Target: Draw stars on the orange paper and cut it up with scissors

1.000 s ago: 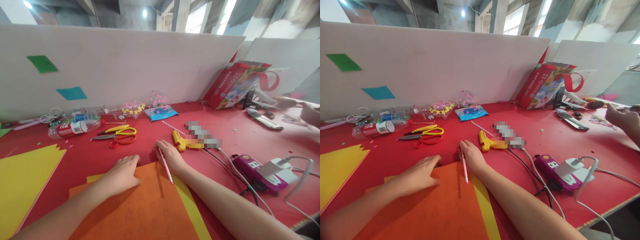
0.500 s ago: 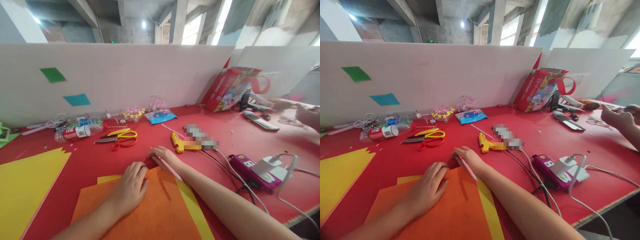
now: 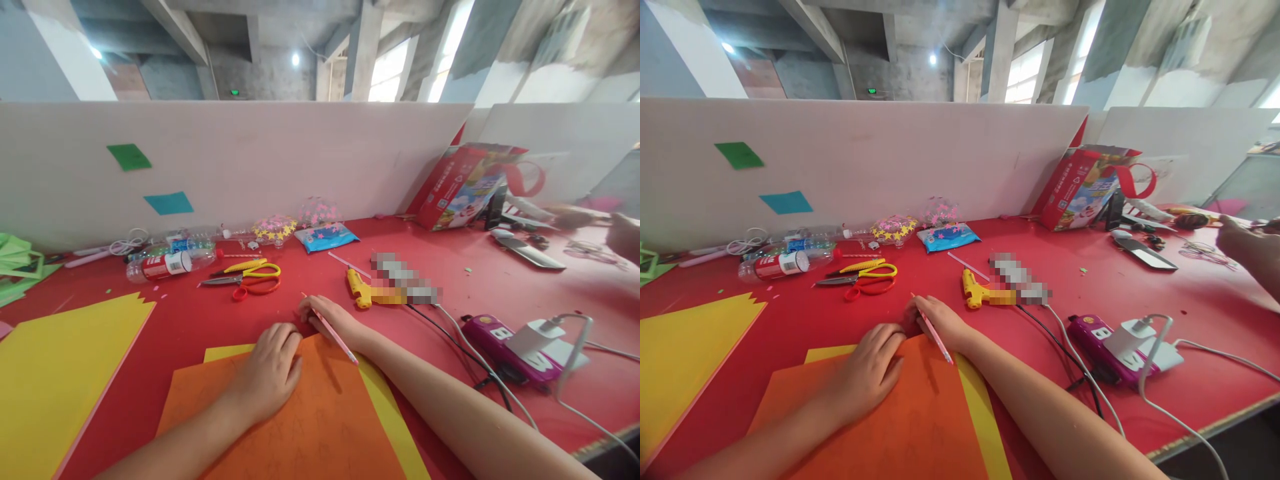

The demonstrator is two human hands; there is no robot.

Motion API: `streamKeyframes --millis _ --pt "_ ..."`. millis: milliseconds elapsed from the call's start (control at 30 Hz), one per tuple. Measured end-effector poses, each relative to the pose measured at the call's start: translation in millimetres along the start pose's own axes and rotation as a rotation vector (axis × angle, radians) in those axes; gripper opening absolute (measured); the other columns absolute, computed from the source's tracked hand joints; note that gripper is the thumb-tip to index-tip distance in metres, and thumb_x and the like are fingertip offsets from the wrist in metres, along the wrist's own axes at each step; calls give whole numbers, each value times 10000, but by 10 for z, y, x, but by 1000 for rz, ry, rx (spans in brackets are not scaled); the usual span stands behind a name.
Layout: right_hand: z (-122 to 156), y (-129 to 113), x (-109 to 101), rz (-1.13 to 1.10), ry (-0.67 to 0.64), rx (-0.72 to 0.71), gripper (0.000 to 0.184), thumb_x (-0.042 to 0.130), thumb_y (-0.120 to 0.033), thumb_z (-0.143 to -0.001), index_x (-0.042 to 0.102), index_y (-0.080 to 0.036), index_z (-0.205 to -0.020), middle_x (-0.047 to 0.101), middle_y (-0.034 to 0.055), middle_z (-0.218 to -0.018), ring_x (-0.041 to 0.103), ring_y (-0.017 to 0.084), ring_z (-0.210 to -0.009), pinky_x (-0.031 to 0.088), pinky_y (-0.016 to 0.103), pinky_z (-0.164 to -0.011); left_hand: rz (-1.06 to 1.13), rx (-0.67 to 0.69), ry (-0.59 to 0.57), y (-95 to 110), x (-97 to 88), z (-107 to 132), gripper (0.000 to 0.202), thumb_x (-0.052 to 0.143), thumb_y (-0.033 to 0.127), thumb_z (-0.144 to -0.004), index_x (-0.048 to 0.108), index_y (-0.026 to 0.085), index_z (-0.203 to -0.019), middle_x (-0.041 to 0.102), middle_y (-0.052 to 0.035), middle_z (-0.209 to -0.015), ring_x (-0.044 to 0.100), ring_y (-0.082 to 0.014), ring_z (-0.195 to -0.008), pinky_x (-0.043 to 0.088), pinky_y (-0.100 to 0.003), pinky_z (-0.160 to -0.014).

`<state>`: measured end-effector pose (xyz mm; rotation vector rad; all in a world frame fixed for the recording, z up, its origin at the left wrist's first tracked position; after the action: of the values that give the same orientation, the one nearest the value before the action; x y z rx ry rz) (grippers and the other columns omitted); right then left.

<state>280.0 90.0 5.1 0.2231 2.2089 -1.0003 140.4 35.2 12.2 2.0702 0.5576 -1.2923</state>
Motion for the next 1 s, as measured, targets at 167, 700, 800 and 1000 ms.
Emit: streamKeyframes --millis 167,700,800,1000 --pt "8 39 -10 -106 32 74 333 412 11 -637 485 -212 -873 579 2 -761 518 164 -727 424 278 -697 -5 -22 -31 2 15 4 190 436 100 -841 535 198 -970 559 -89 -1009 525 -275 -953 465 -438 -841" --pt "141 182 -306 -156 358 489 107 532 -283 -781 480 -221 -711 570 -17 -578 528 156 -529 385 257 -523 44 -199 -419 -199 -15 -274 224 577 231 -793 410 224 -645 556 -19 -793 589 -224 -798 425 -308 -694" --pt "126 57 -335 10 325 417 83 548 -235 -766 486 -218 -715 588 -11 -652 540 152 -586 385 252 -563 58 -193 -419 -292 -50 -291 209 554 237 -794 403 224 -651 542 -9 -794 580 -215 -813 404 -293 -702" --pt "124 -18 -470 64 503 378 121 465 -295 -854 501 -219 -766 624 22 -739 578 182 -695 429 294 -679 19 -237 -354 -723 -121 -390 275 469 363 -853 330 234 -653 480 21 -683 522 -194 -663 297 -274 -561"
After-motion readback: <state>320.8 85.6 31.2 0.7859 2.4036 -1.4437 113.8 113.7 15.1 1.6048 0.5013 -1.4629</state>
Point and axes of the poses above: each hand's wrist, its own z-axis away from the middle knuckle, its own x-axis out of the palm, y = z × x, the point moved 5 cm from there along -z, towards the middle knuckle
